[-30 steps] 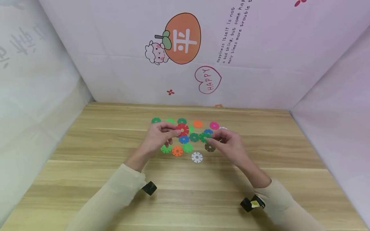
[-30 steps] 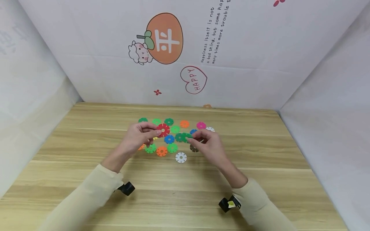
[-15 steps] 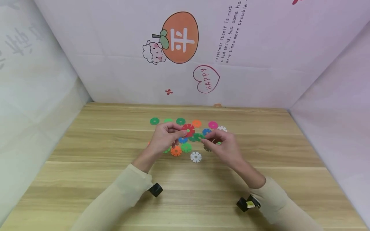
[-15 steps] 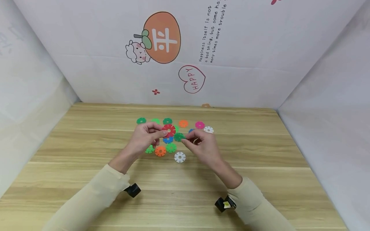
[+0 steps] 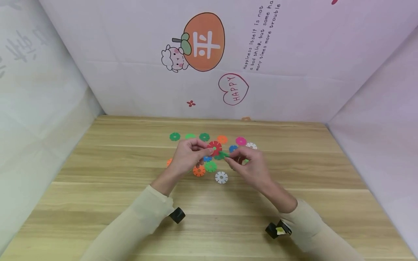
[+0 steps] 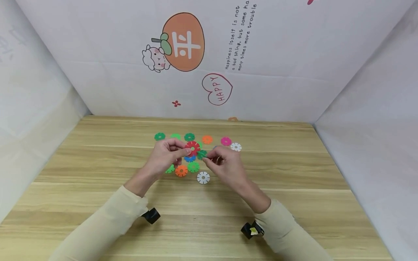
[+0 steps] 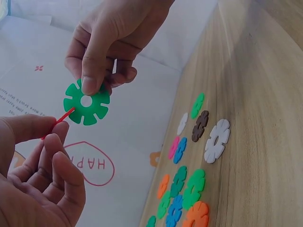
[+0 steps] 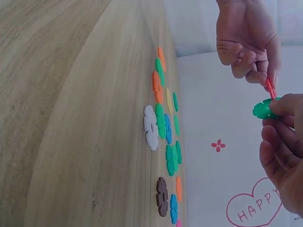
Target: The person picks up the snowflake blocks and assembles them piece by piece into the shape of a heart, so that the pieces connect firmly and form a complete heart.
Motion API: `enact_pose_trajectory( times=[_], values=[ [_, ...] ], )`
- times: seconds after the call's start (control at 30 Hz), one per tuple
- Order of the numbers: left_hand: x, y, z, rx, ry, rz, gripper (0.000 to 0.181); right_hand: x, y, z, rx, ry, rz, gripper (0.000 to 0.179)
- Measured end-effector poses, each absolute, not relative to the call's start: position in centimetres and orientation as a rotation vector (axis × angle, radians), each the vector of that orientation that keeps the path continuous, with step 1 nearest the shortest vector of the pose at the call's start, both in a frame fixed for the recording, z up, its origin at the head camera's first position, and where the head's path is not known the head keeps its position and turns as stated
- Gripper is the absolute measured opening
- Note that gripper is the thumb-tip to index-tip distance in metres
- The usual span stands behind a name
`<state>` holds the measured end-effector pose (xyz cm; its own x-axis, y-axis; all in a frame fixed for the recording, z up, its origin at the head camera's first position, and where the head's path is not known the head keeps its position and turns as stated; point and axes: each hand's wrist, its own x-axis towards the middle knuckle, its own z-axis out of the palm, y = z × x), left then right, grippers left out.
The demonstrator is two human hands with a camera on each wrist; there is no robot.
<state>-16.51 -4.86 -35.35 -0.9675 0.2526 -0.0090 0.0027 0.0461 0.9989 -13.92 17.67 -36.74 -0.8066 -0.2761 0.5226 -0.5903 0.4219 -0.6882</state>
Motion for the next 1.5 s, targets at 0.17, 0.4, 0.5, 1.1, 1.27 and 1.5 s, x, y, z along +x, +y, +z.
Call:
enact_pose_trajectory(
  times=[0.17, 0.4, 0.5, 1.1, 1.27, 1.5],
  values=[
    [-16.5, -4.7, -35.4, 0.260, 2.131, 2.037, 0.011, -14.2, 17.7, -37.1, 0.831, -2.306, 1.303, 0.013],
    [-16.4, -4.7, -35.5, 0.239, 2.113, 2.015, 0.009, -14.2, 17.6, -37.3, 0.932, -2.254, 1.223, 0.017],
    [-16.4, -4.7, -35.5, 0.228, 2.089, 2.010, 0.008, -14.2, 17.6, -37.4, 0.961, -2.236, 1.210, 0.019],
    [-16.5, -4.8, -35.4, 0.254, 2.000, 2.043, 0.009, -14.2, 17.0, -37.2, 0.958, -2.169, 1.237, 0.019],
    [-16.7, -4.9, -35.3, 0.246, 2.006, 2.045, 0.008, -14.4, 16.8, -37.3, 0.935, -2.165, 1.247, 0.019],
    [-16.8, -5.5, -35.2, 0.271, 2.050, 1.998, 0.011, -15.0, 16.7, -37.2, 0.934, -2.143, 1.291, 0.014]
  ],
)
